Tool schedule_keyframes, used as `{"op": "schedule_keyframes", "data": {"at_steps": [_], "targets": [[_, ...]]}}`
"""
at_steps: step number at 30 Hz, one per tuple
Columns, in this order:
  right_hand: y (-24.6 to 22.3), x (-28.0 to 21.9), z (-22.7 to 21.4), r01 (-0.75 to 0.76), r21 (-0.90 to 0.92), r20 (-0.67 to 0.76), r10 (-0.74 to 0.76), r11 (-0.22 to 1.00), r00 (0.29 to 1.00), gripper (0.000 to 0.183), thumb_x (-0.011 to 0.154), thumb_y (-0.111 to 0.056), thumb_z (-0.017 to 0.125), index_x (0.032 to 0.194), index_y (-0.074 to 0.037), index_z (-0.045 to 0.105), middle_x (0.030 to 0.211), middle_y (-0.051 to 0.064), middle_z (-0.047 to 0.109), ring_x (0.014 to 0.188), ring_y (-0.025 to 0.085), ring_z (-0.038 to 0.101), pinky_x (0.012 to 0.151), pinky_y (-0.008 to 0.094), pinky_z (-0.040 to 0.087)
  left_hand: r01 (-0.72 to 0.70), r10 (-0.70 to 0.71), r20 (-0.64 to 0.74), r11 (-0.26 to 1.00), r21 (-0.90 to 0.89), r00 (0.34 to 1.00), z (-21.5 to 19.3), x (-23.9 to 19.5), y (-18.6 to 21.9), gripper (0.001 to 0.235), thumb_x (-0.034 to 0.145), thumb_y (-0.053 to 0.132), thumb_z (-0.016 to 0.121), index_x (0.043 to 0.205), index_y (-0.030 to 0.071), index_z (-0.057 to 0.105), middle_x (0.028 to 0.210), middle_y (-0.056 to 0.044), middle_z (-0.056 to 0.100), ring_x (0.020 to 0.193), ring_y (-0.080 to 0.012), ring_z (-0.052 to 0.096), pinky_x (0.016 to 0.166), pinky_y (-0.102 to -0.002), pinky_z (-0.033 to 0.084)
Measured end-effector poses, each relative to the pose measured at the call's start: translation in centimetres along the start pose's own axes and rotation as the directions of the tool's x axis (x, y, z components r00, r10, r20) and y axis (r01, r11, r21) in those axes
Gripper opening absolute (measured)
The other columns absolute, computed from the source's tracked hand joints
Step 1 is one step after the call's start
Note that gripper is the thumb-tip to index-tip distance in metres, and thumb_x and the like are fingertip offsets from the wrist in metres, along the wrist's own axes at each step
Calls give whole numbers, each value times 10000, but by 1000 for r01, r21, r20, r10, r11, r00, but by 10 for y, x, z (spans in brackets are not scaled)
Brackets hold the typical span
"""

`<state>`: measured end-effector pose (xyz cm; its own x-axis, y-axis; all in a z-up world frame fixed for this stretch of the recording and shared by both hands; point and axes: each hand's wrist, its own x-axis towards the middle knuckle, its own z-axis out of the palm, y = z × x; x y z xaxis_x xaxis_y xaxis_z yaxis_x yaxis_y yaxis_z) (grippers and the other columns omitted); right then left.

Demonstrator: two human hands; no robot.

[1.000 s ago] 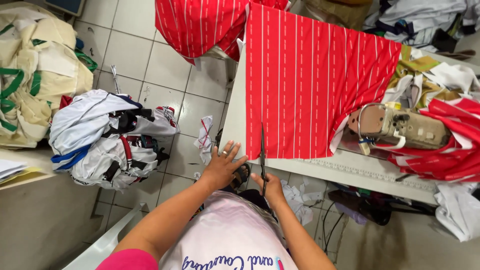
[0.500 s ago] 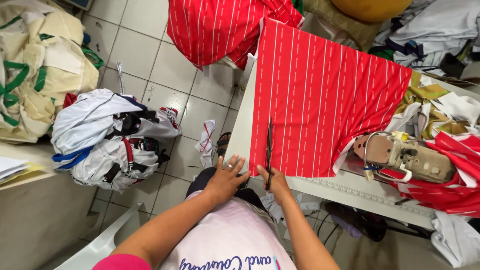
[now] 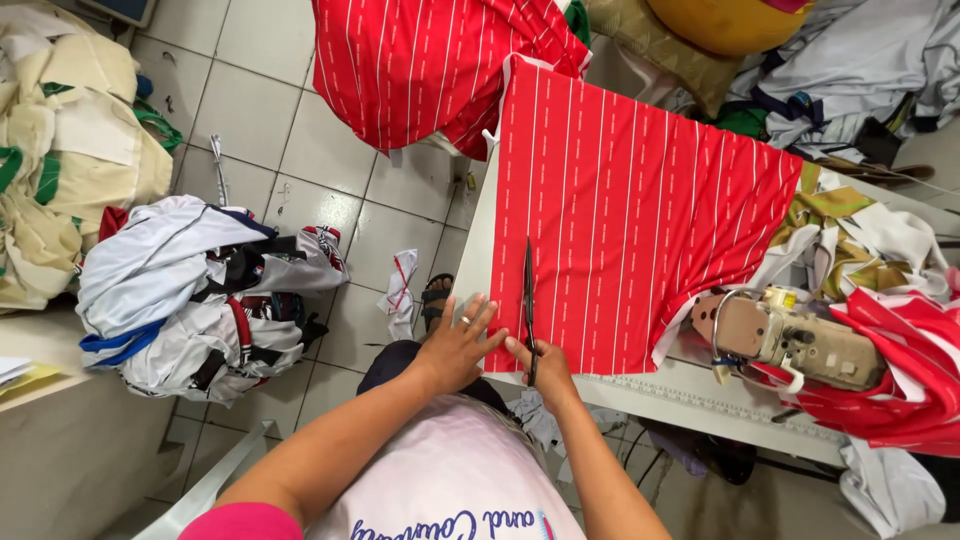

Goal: Cutting a piece of red striped fabric into multiple narrow strips using scissors on a work table.

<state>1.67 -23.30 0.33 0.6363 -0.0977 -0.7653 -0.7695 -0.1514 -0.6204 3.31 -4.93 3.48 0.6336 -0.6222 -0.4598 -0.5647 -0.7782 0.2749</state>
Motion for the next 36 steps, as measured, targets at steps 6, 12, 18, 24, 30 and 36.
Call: {"op": "schedule_keyframes", "data": {"at_steps": [6,12,18,24,30,36], "targets": [[-17,6,-5,-30,-10,47,31,999,998,471,786,-472,789,713,-71,555,527,56,499,427,148,576,353,185,367,-30,25,76,997,70,997,13,9,-14,682,862,370,652,1462,238,355,1568,-156,202,1455,-365,107,1110,-677,84],[2,41,3,43,13,-37,-43,999,998,449,772,-373,828,620,-70,534,457,52,453,355,146,530,331,183,347,-66,64,93,998,24,994,11,11,-20,691,867,340,644,1474,230,335,1559,-166,207,1446,-383,125,1086,-686,152],[-41,30,2,-13,-50,38,15,999,999,483,785,-519,763,733,-79,570,550,68,518,477,164,586,368,224,363,-110,105,91,993,44,990,11,13,-27,667,861,349,644,1455,239,362,1553,-163,228,1440,-379,145,1075,-685,175],[-60,63,6,49,-2,-49,-49,999,998,455,751,-382,845,650,-70,529,471,51,451,363,151,524,349,189,347,-158,154,69,985,66,986,21,22,-37,624,832,348,674,1402,257,438,1517,-144,289,1415,-373,192,1071,-696,170],[-86,71,1,-9,-31,23,10,999,1000,512,748,-541,796,769,-82,570,558,47,507,455,149,578,347,220,380,-202,204,-19,977,66,979,38,33,-50,540,824,303,682,1336,290,510,1471,-104,374,1390,-341,258,1100,-683,141],[-118,90,10,47,-26,-55,-48,999,997,448,739,-395,854,648,-76,554,473,43,459,354,144,522,345,192,351,-247,252,-99,967,65,963,37,35,-58,424,866,225,589,1282,309,571,1422,-96,440,1351,-345,325,1086,-699,153]]}}
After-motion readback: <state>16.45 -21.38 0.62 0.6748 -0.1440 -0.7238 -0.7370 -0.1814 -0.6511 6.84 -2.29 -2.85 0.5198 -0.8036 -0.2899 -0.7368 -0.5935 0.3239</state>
